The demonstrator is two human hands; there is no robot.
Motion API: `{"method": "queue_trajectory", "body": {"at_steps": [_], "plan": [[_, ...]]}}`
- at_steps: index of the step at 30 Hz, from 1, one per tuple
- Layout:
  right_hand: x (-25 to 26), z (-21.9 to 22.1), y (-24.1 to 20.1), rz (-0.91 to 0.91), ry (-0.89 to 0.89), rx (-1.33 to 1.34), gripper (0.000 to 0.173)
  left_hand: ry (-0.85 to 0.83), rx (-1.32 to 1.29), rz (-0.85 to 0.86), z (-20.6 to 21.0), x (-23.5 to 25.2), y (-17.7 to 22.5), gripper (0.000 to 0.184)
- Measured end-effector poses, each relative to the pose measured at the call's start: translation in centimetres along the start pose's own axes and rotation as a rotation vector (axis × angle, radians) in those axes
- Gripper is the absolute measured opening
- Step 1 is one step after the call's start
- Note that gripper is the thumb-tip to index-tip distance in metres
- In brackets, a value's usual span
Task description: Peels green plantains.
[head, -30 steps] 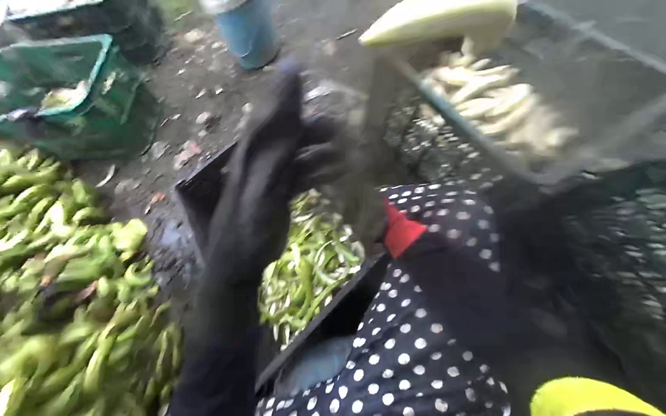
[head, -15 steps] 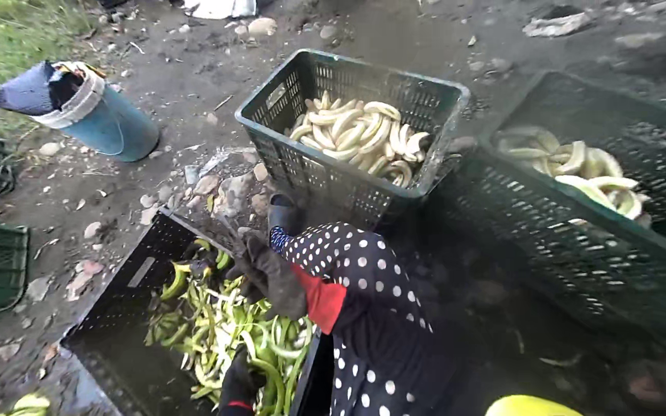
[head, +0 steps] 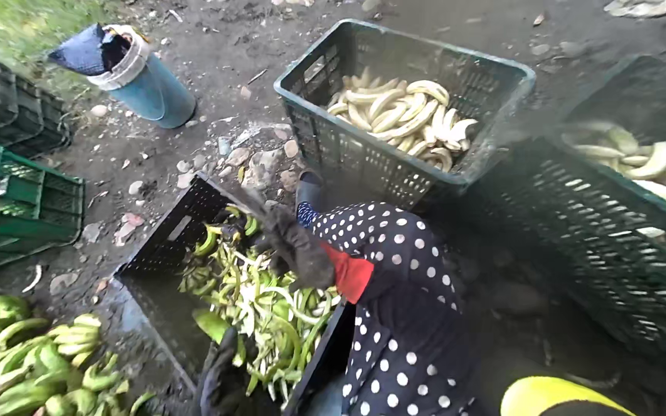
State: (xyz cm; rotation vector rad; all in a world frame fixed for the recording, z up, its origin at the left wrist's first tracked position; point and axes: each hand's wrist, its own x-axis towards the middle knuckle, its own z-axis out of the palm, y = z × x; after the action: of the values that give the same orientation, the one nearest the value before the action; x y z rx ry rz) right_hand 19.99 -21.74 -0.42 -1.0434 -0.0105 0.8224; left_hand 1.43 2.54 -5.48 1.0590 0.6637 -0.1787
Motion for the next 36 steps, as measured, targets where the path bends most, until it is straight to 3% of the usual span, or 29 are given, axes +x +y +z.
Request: {"method": "queue_trajectory", "body": {"at_steps": [3,5,6,10,12,15,18,20,22,24,27,30,33,36], "plan": [[0.2,-0.5,1.2,-0.014,-0.081,-0.137,0.044,-0.092,-0.098,0.111,1.9,-1.1,2.5,0.039],[-0.1,-0.4,2.1,-0.071,-0.12,-0.231,0.04,0.053,-0.035,0.186,3.7,-0.3,3.7,0.029],[-0.3,-0.2,2.8,-0.086,-0.111,-0.242,0.042,0.122,0.025,0.204,3.7,0.4,3.8,0.035],[-0.3,-0.3,5.6,-0.245,-0.121,-0.523,0.052,0.078,0.089,0.365,2.1,-0.6,4.6,0.056],[-0.9,2.0,6.6,-0.202,-0.132,-0.704,0.048,0.037,0.039,0.376,1.7,-2.7,5.3,0.054],[-1.6,6.0,8.6,-0.088,-0.23,-1.144,0.052,0.051,0.028,0.471,0.0,-5.1,4.5,0.035],[-3.0,9.0,10.0,-0.083,-0.277,-1.422,0.06,0.284,0.255,0.468,-2.1,-5.9,2.6,0.035],[-4.0,10.0,10.6,-0.162,-0.23,-1.468,0.063,0.361,0.33,0.474,-1.8,-6.4,2.8,0.04],[-4.3,10.7,10.7,-0.217,-0.19,-1.469,0.066,0.256,0.116,0.526,-1.6,-5.9,2.8,0.043],[-3.9,11.9,10.5,-0.17,-0.169,-1.449,0.061,0.211,0.069,0.505,-2.0,-5.9,2.4,0.045],[-2.0,14.1,10.1,-0.064,-0.106,-1.427,0.054,0.3,0.097,0.584,-1.4,-5.5,2.7,0.053],[0.5,15.4,9.7,-0.003,0.043,-1.4,0.05,0.397,0.126,0.531,-0.8,-5.0,3.2,0.04],[2.5,15.0,8.2,-0.001,0.157,-1.411,0.043,0.377,0.116,0.407,0.1,-5.7,3.6,0.046],[4.0,12.6,6.9,0.0,0.224,-1.313,0.04,0.305,-0.123,0.405,0.4,-6.1,4.1,0.046]]}}
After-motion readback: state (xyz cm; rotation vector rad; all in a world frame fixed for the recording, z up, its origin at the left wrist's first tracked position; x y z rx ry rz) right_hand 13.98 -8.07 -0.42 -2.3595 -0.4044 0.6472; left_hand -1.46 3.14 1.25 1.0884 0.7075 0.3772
